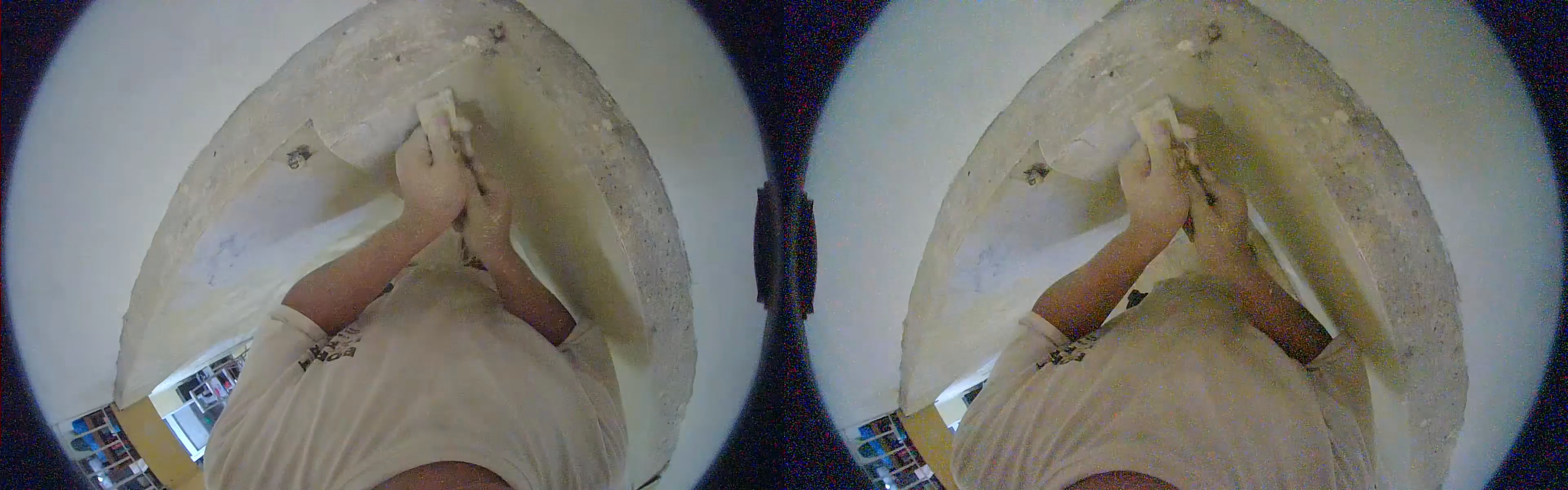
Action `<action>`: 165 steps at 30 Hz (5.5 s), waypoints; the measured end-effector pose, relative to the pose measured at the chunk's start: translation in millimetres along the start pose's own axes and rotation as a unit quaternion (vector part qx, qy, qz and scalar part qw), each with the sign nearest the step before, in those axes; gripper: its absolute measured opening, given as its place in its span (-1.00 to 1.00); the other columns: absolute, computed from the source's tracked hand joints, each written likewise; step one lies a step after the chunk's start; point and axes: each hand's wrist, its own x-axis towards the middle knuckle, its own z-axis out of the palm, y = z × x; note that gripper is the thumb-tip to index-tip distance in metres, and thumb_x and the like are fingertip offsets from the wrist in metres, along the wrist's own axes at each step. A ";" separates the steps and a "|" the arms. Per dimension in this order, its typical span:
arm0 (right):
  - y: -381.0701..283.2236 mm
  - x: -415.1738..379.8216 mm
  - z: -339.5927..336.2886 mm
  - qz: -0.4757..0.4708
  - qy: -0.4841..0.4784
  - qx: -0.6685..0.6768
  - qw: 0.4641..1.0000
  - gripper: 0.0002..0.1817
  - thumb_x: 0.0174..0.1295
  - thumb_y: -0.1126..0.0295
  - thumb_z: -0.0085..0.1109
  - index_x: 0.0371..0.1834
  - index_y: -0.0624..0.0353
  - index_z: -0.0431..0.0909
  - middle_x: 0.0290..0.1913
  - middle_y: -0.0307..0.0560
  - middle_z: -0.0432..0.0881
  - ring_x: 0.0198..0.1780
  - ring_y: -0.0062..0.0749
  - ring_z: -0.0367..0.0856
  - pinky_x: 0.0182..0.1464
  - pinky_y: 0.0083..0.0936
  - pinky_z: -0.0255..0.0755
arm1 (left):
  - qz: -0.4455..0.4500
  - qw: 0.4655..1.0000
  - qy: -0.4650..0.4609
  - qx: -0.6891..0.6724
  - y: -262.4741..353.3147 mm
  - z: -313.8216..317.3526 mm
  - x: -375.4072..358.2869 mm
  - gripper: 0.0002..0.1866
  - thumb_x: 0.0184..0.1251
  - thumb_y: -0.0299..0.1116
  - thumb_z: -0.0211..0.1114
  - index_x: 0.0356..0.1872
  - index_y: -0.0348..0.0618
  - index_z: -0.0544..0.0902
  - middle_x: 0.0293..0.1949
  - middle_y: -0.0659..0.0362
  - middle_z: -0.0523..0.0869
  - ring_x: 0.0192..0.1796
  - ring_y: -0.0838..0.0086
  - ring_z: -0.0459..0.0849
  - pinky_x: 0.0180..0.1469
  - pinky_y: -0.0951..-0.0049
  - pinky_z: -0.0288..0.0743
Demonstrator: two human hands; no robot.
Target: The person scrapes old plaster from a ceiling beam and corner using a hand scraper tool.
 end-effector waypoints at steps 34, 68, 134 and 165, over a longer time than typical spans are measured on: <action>74.4 13.5 18.2 -0.133 0.028 -0.048 0.990 -0.77 0.17 0.37 0.00 -0.23 0.29 0.52 -0.67 -0.29 0.40 -0.65 -0.68 0.25 -0.65 -0.62 0.20 | 0.047 0.995 -0.020 0.080 -62.9 -28.5 -5.3 -0.61 0.33 -0.21 -0.12 -0.43 -0.33 0.54 -0.62 0.12 0.52 -0.54 0.52 0.46 -0.45 0.46 0.35; 37.8 20.9 11.4 -0.199 0.125 -0.010 0.972 -0.71 0.26 0.33 -0.10 -0.08 0.26 0.49 -0.69 -0.37 0.39 -0.69 -0.71 0.24 -0.69 -0.65 0.13 | -0.015 1.000 -0.007 0.016 -18.3 3.6 2.4 -0.58 0.36 -0.14 -0.14 -0.45 -0.27 0.54 -0.60 0.23 0.53 -0.54 0.59 0.45 -0.48 0.53 0.34; -25.6 17.6 43.6 -0.054 -0.022 -0.035 0.998 -0.71 0.24 0.28 -0.07 -0.20 0.29 0.51 -0.60 -0.25 0.49 -0.54 -0.69 0.40 -0.52 -0.62 0.31 | -0.011 0.999 -0.035 -0.033 21.8 -42.7 24.1 -0.53 0.36 -0.08 -0.19 -0.37 -0.27 0.56 -0.51 0.21 0.57 -0.45 0.58 0.48 -0.34 0.54 0.35; 82.5 -6.8 30.5 -0.207 0.024 -0.236 0.949 -0.54 0.12 0.38 0.04 0.10 0.21 0.21 -0.33 -0.07 0.55 -0.34 -0.43 0.51 -0.26 -0.49 0.40 | -0.184 0.977 -0.087 -0.062 -141.6 -209.6 -85.6 -0.70 0.25 -0.29 0.07 -0.15 -0.36 0.49 -0.26 0.00 0.61 -0.23 0.35 0.61 -0.15 0.43 0.49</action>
